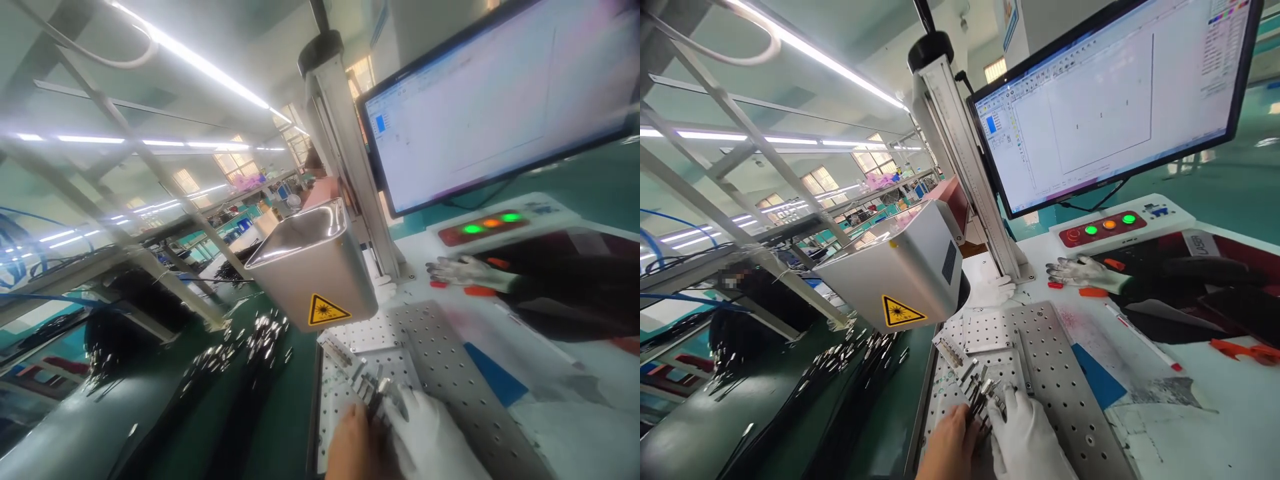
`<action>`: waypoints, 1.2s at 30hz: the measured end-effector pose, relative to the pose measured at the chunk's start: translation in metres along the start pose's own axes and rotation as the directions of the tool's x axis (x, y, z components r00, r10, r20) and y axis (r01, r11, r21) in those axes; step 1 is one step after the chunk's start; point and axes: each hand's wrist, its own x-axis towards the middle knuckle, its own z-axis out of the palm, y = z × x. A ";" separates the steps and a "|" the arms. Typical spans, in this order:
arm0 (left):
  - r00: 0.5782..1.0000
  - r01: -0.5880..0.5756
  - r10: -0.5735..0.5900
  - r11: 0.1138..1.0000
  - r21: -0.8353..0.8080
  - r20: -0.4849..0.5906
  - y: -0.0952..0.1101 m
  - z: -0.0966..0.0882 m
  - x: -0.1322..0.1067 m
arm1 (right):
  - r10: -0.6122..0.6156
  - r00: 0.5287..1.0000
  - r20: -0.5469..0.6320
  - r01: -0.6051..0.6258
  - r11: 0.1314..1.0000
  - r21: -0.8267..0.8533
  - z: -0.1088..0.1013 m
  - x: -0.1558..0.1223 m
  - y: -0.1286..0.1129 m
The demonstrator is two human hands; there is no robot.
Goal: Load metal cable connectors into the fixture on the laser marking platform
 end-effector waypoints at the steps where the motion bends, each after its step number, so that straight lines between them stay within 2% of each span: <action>1: 1.000 -0.008 0.008 1.000 0.029 -0.022 0.000 0.000 -0.003 | -0.004 1.000 0.000 0.004 1.000 -0.010 0.006 -0.001 -0.001; 2: 0.999 -0.010 0.012 0.998 0.057 -0.041 0.001 0.000 -0.007 | 0.020 1.000 -0.002 -0.020 1.000 -0.009 0.014 -0.003 -0.003; 4: 0.999 0.019 -0.016 0.996 0.083 -0.038 0.005 0.000 -0.014 | 0.164 0.986 0.016 -0.164 0.986 0.028 0.034 -0.006 -0.006; 5: 0.999 0.042 -0.041 0.996 0.083 -0.016 0.008 0.001 -0.017 | 0.259 0.965 0.046 -0.262 0.963 0.061 0.044 -0.008 -0.007; 7: 0.993 0.104 -0.110 0.990 0.100 0.052 0.015 0.003 -0.019 | 0.429 0.889 0.161 -0.449 0.886 0.117 0.058 -0.011 -0.008; 8: 0.986 0.135 -0.146 0.983 0.121 0.081 0.019 0.004 -0.018 | 0.471 0.853 0.225 -0.506 0.851 0.139 0.061 -0.012 -0.007; 9: 0.980 0.158 -0.173 0.977 0.143 0.096 0.023 0.005 -0.017 | 0.474 0.836 0.276 -0.526 0.835 0.161 0.062 -0.013 -0.005; 11: 0.973 0.189 -0.209 0.965 0.180 0.099 0.028 0.007 -0.013 | 0.438 0.843 0.313 -0.507 0.841 0.190 0.056 -0.013 -0.001; 12: 0.973 0.191 -0.211 0.963 0.188 0.093 0.029 0.009 -0.011 | 0.397 0.866 0.305 -0.466 0.862 0.200 0.051 -0.013 0.002; 15: 0.985 0.149 -0.161 0.976 0.161 0.061 0.028 0.015 -0.007 | 0.249 0.932 0.264 -0.305 0.931 0.201 0.036 -0.012 0.006; 18: 0.994 0.113 -0.114 0.988 0.102 -0.001 0.023 0.022 -0.005 | 0.173 0.952 0.252 -0.225 0.954 0.196 0.024 -0.009 0.007; 22: 0.987 0.087 -0.094 0.995 -0.056 -0.130 0.019 0.030 -0.006 | 0.104 0.979 0.177 -0.137 0.973 0.186 0.012 -0.005 0.008; 25: 0.975 0.037 -0.087 0.971 -0.238 -0.204 0.014 0.026 -0.005 | 0.017 0.995 0.096 -0.031 0.988 0.149 0.012 -0.003 0.011; 28: 0.973 0.001 -0.103 0.897 -0.441 -0.207 0.003 0.011 -0.005 | -0.050 0.998 0.028 0.048 0.997 0.068 0.015 -0.002 0.015; 32: 0.979 -0.118 -0.023 0.743 -0.659 -0.202 -0.015 -0.012 -0.008 | -0.111 0.994 -0.014 0.111 0.994 -0.006 0.009 -0.003 0.017; 36: 0.999 0.000 -0.030 0.630 -0.777 -0.025 -0.017 -0.023 -0.013 | -0.105 0.991 -0.081 0.103 0.994 -0.024 -0.002 -0.002 0.016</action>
